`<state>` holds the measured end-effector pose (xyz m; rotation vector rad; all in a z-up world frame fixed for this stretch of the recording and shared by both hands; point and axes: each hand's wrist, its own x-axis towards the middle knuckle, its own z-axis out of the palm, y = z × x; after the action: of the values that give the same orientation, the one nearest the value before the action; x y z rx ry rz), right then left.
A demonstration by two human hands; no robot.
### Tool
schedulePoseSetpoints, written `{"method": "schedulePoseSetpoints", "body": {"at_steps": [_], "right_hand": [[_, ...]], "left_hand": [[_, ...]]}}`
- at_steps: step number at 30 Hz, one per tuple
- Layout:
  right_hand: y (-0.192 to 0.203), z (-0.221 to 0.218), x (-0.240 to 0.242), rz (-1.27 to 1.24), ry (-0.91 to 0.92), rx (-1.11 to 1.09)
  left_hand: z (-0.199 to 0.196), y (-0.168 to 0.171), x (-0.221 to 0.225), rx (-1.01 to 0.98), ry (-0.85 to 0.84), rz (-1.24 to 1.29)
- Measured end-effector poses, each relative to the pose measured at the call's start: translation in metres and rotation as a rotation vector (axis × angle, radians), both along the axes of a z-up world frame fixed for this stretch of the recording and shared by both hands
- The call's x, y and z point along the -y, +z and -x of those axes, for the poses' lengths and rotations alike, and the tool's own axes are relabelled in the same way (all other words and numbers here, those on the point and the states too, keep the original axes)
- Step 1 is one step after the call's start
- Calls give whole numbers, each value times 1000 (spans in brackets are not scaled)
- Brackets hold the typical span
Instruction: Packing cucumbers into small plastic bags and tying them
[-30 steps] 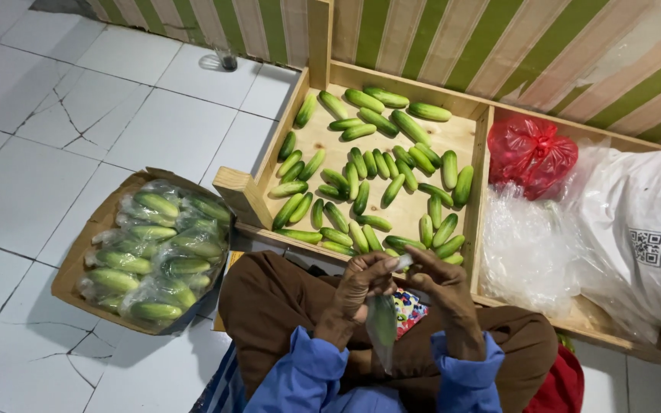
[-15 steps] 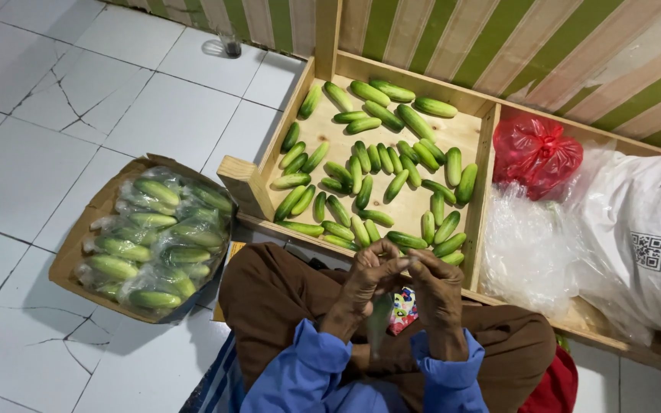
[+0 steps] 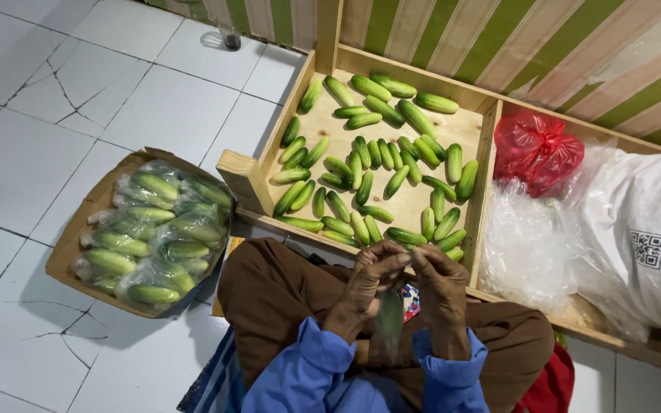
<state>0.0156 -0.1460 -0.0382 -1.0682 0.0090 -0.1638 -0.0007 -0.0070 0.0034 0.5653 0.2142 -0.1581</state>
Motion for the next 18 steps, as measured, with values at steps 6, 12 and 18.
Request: {"method": "schedulePoseSetpoints", "body": {"at_steps": [6,12,18], "right_hand": [[88,16,-26,245,47,-18],[63,9,-18,94,40,-7],[75,-2,-4,245,10,63]], "left_hand": [[-6,4,1,46,33,27],[-7,1,4,13,-4,68],[-9,8,-13,190,-53,-207]]}}
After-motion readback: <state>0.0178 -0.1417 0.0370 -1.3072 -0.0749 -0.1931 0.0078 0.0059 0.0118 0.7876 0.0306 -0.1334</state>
